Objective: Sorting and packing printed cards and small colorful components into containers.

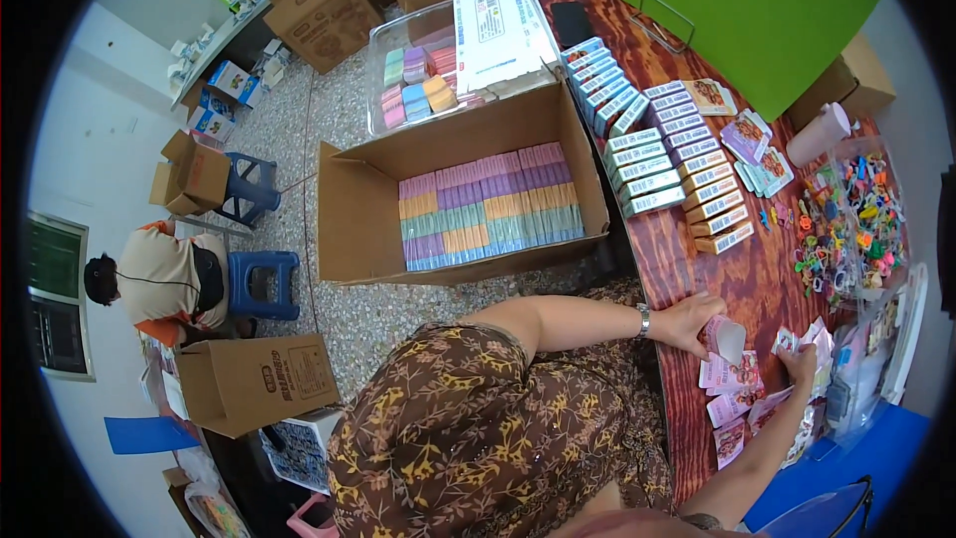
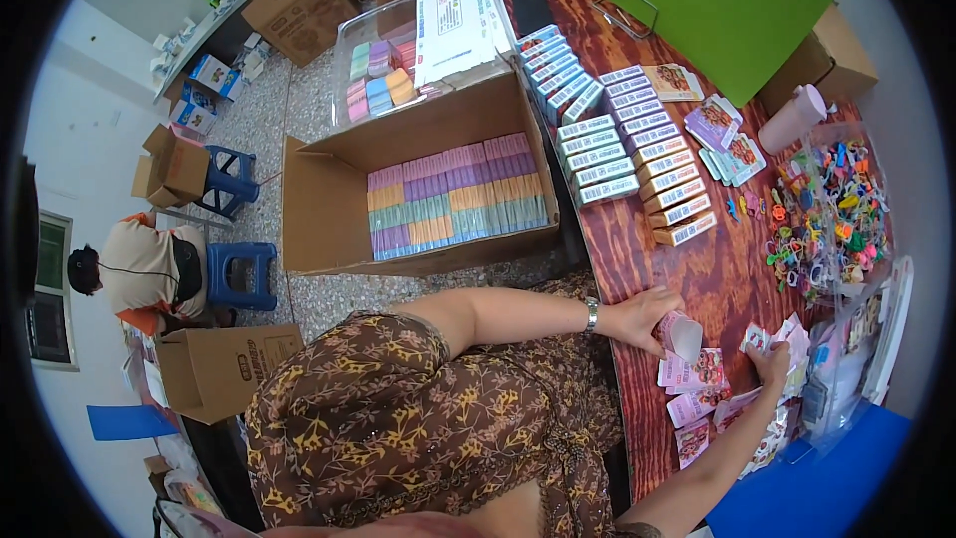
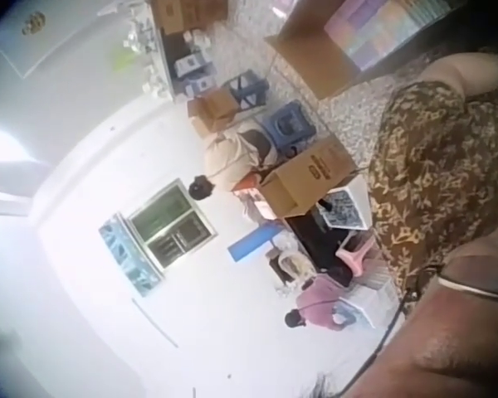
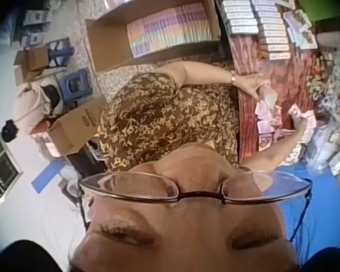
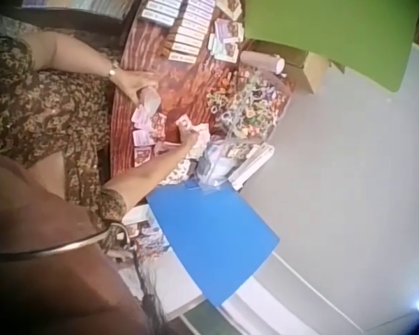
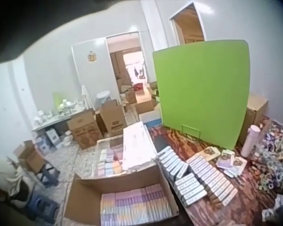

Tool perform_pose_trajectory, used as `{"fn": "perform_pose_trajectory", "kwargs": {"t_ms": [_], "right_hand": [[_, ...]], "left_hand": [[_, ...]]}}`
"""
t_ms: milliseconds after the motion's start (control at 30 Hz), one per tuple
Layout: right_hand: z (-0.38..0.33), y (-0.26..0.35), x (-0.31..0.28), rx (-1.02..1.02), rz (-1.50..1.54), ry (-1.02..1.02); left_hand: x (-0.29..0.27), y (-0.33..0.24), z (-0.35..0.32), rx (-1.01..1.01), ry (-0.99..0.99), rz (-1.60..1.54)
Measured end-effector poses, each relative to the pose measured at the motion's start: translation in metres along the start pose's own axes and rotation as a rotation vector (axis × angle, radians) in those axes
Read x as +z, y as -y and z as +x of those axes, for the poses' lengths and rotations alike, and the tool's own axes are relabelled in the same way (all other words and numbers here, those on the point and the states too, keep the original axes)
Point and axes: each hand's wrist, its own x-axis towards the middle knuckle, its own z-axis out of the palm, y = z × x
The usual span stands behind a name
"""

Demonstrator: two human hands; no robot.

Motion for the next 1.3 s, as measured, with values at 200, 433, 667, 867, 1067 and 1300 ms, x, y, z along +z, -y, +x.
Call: {"fn": "perform_pose_trajectory", "kwargs": {"t_ms": [200, 433, 667, 867, 1067, 1300], "right_hand": [[-0.032, -0.009, -0.017, -0.096, 0.100, -0.157], [-0.094, 0.166, -0.102, -0.158, 0.684, -0.389], [-0.158, 0.238, -0.062, -0.270, 1.176, -0.432], [-0.166, 0.262, -0.072, -0.365, 0.654, -0.493], [-0.166, 0.282, -0.065, -0.394, 0.342, -0.639], [-0.156, 0.278, -0.047, -0.504, 0.212, -0.579]], "left_hand": [[0.001, -0.011, 0.014, 0.007, -0.017, -0.073], [-0.059, -0.033, 0.030, -0.235, -0.156, 0.095], [-0.038, -0.046, 0.038, -0.246, -0.036, 0.123], [-0.040, -0.045, 0.036, -0.136, -0.079, 0.208], [-0.037, -0.050, 0.038, -0.012, -0.104, 0.310], [-0.035, -0.047, 0.043, 0.003, -0.106, 0.309]]}}
